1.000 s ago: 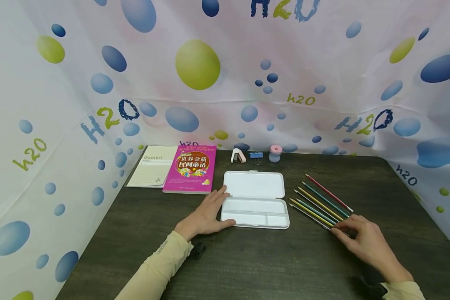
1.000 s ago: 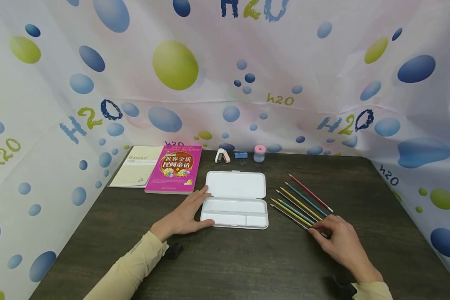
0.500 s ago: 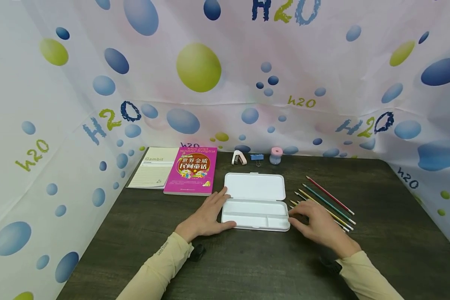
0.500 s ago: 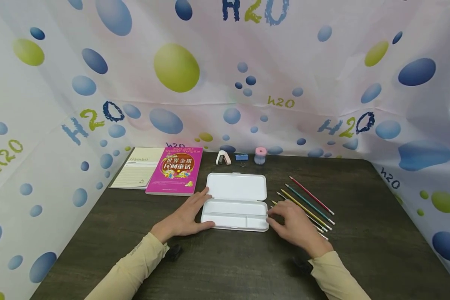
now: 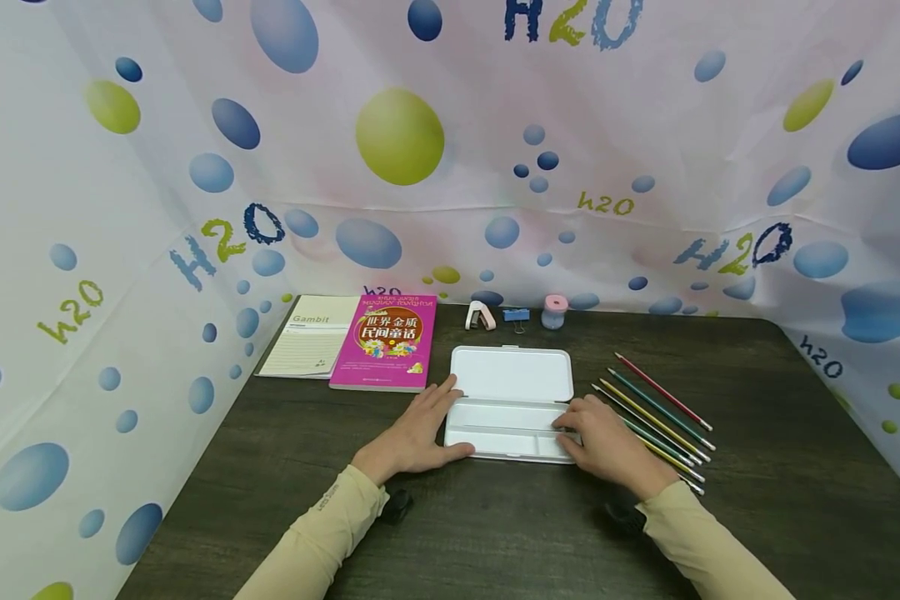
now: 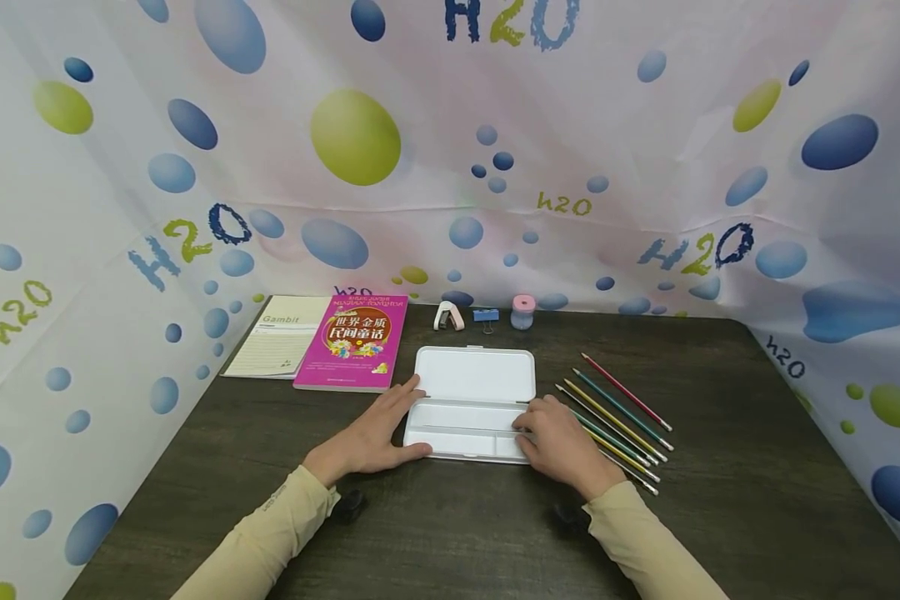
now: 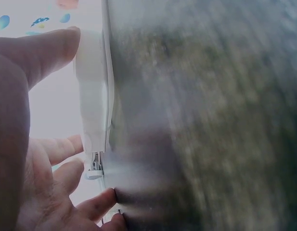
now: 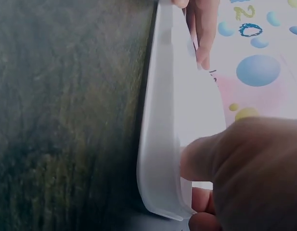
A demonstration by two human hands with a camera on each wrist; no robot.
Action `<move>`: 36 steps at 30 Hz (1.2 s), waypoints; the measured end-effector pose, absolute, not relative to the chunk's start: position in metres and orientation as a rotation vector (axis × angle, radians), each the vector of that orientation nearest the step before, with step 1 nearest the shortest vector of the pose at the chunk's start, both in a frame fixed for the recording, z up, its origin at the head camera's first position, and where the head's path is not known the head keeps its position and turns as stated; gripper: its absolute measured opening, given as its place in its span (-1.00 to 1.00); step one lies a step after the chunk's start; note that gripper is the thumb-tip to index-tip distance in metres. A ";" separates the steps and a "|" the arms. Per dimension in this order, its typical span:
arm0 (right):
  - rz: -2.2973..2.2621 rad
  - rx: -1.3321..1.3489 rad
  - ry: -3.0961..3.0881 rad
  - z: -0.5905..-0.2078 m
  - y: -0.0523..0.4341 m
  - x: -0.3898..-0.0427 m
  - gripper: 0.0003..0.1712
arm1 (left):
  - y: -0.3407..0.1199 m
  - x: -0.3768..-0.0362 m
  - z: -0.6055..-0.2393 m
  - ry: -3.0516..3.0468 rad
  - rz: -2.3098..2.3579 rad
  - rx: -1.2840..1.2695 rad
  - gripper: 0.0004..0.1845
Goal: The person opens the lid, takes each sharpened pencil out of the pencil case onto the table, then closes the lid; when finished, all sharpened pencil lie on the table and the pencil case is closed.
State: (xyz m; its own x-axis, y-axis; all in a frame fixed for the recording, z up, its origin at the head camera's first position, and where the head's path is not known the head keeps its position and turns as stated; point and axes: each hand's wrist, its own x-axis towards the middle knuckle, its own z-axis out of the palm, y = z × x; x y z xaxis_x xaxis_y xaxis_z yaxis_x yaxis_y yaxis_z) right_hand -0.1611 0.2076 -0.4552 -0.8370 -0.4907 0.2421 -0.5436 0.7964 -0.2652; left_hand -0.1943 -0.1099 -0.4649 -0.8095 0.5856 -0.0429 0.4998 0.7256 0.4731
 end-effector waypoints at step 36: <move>0.919 0.790 -2.968 -0.446 0.225 -0.180 -0.92 | -0.111 -0.195 -0.465 2.744 0.685 0.897 -0.02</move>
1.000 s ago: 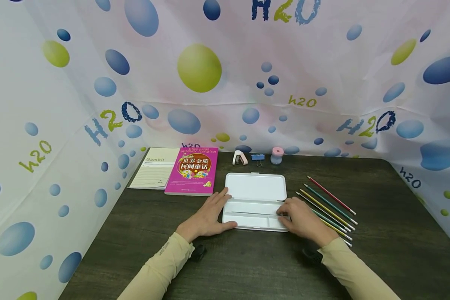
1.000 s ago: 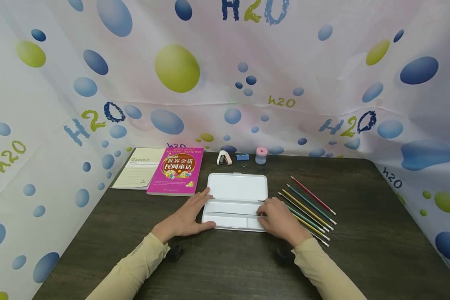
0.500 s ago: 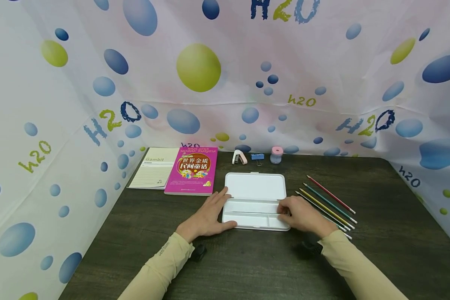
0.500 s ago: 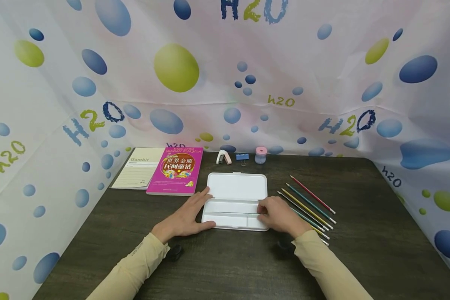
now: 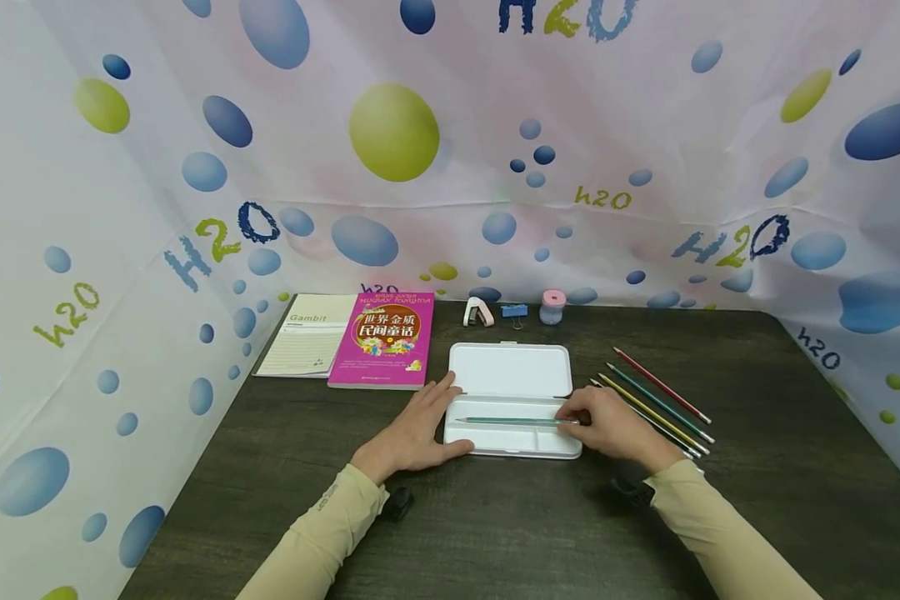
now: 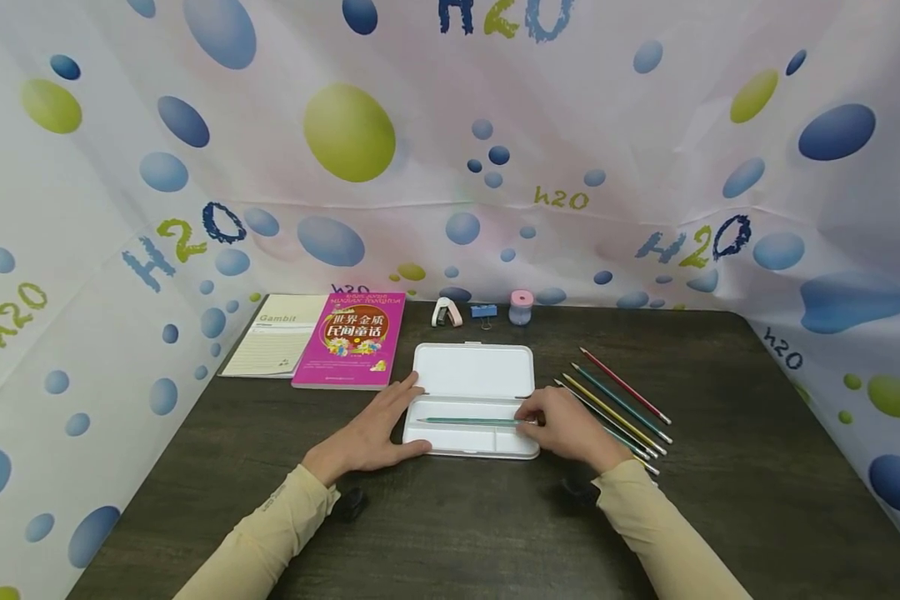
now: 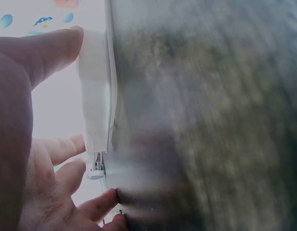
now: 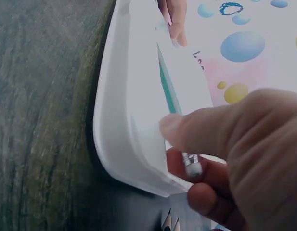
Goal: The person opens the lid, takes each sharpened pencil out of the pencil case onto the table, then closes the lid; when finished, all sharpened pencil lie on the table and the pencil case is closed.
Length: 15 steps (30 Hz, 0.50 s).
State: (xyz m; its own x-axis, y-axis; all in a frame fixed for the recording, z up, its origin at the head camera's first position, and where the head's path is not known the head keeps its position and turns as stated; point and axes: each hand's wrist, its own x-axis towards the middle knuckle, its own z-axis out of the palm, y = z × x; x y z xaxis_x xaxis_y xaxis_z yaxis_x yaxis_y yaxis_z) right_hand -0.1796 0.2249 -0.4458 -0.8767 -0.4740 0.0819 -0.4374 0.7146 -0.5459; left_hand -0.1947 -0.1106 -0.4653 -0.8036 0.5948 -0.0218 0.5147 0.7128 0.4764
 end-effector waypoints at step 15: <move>-1.153 -0.591 3.024 -0.458 0.246 -0.159 -0.87 | -0.110 -0.196 -0.465 2.738 0.690 0.872 0.00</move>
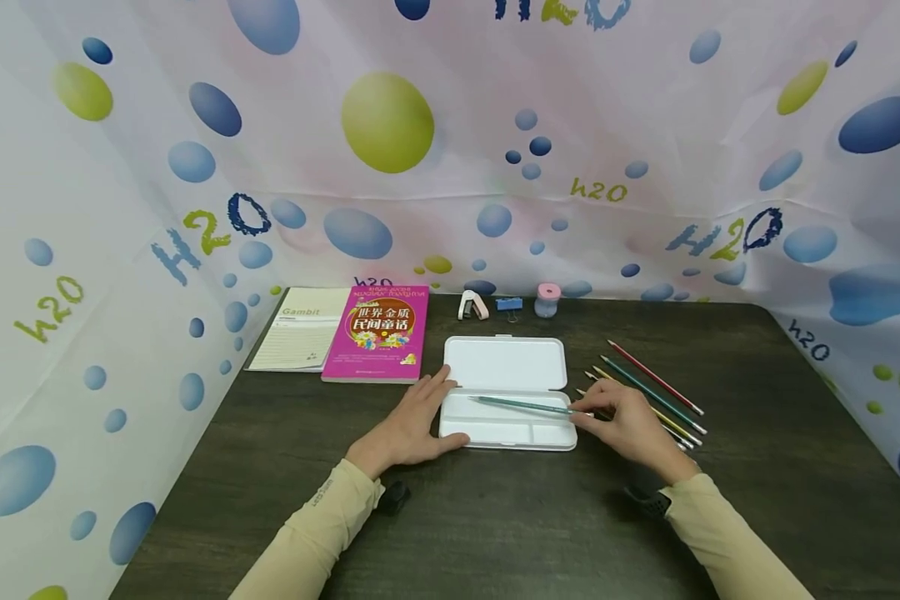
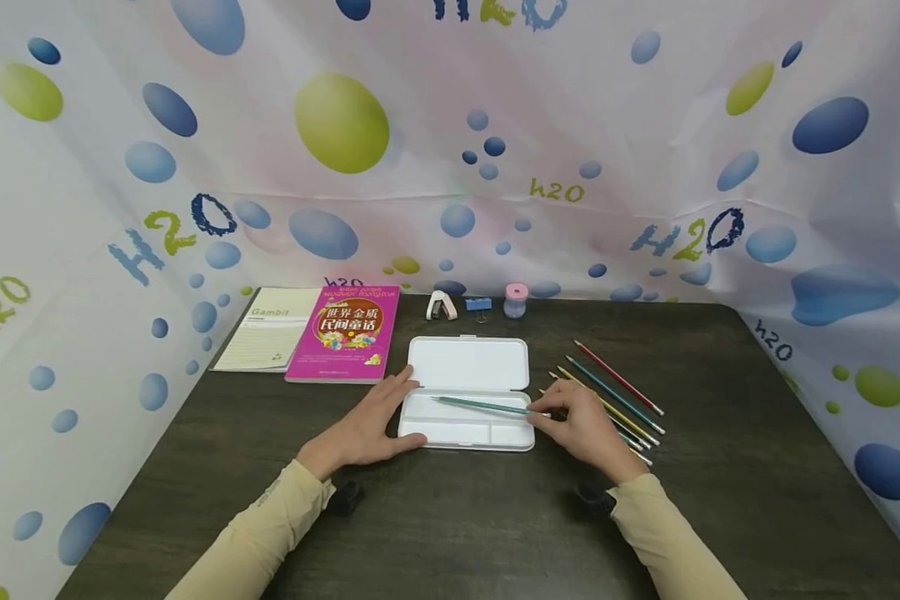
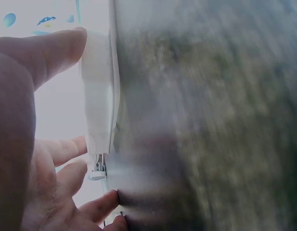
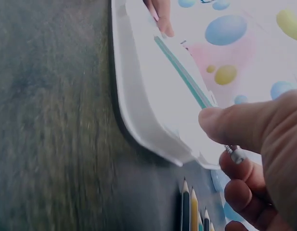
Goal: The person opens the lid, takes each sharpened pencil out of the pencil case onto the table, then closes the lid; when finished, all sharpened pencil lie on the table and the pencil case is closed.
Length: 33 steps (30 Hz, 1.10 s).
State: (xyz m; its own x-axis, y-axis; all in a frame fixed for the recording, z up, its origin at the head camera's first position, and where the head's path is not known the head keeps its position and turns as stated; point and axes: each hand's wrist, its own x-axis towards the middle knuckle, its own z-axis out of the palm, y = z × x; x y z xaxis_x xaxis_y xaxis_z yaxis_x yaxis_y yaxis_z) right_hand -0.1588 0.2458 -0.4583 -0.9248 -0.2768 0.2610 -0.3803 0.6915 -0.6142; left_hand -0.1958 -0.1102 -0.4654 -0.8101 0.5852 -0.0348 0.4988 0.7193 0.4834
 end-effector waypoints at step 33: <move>0.899 0.117 -2.654 -0.474 0.346 -0.060 -0.85 | -0.111 -0.198 -0.463 2.731 0.700 0.916 -0.02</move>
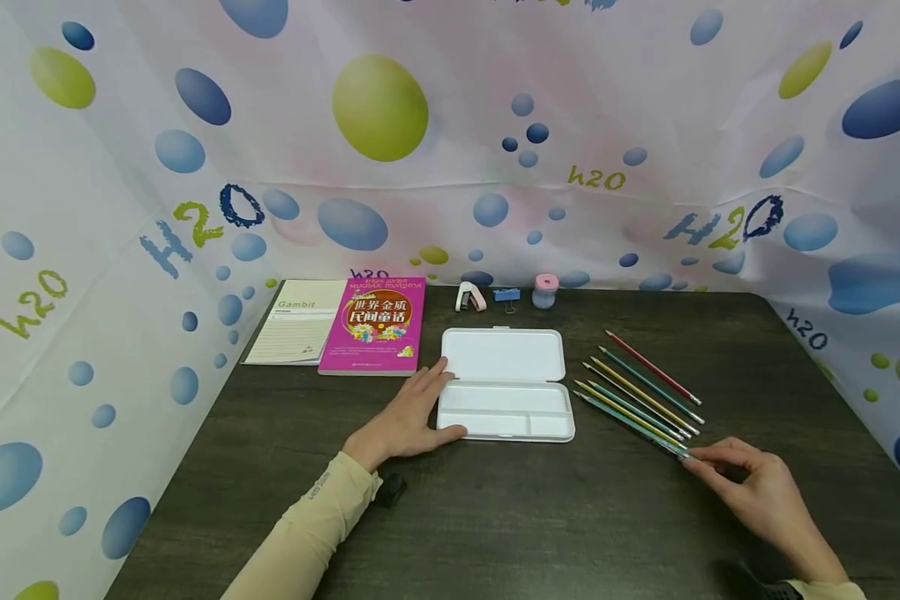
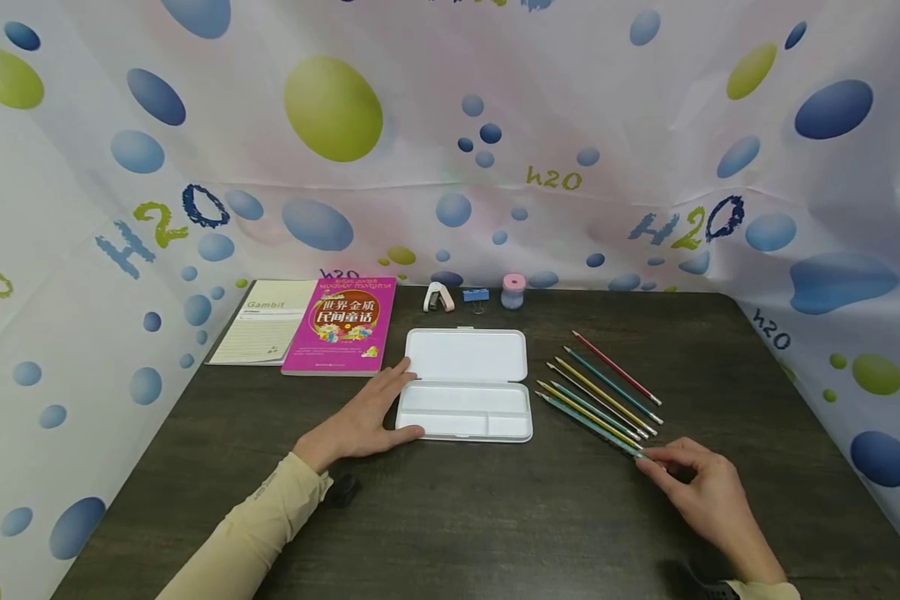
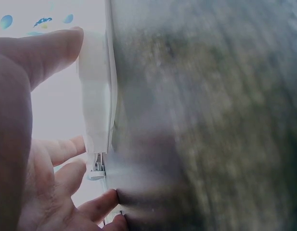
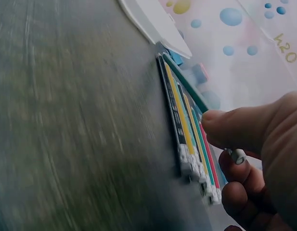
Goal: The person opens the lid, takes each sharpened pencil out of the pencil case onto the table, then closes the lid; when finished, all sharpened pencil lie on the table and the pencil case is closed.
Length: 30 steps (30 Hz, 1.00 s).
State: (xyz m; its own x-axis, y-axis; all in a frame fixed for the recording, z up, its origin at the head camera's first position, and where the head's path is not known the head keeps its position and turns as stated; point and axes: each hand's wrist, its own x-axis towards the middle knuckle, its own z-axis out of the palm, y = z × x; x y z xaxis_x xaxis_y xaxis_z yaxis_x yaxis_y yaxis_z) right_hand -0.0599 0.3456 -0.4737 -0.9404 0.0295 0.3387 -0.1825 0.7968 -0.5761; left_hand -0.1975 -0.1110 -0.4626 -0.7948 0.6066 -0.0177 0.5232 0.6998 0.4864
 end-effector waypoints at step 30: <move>0.502 0.253 -2.692 -0.480 0.327 -0.069 -0.80 | -0.110 -0.197 -0.464 2.736 0.692 0.877 -0.02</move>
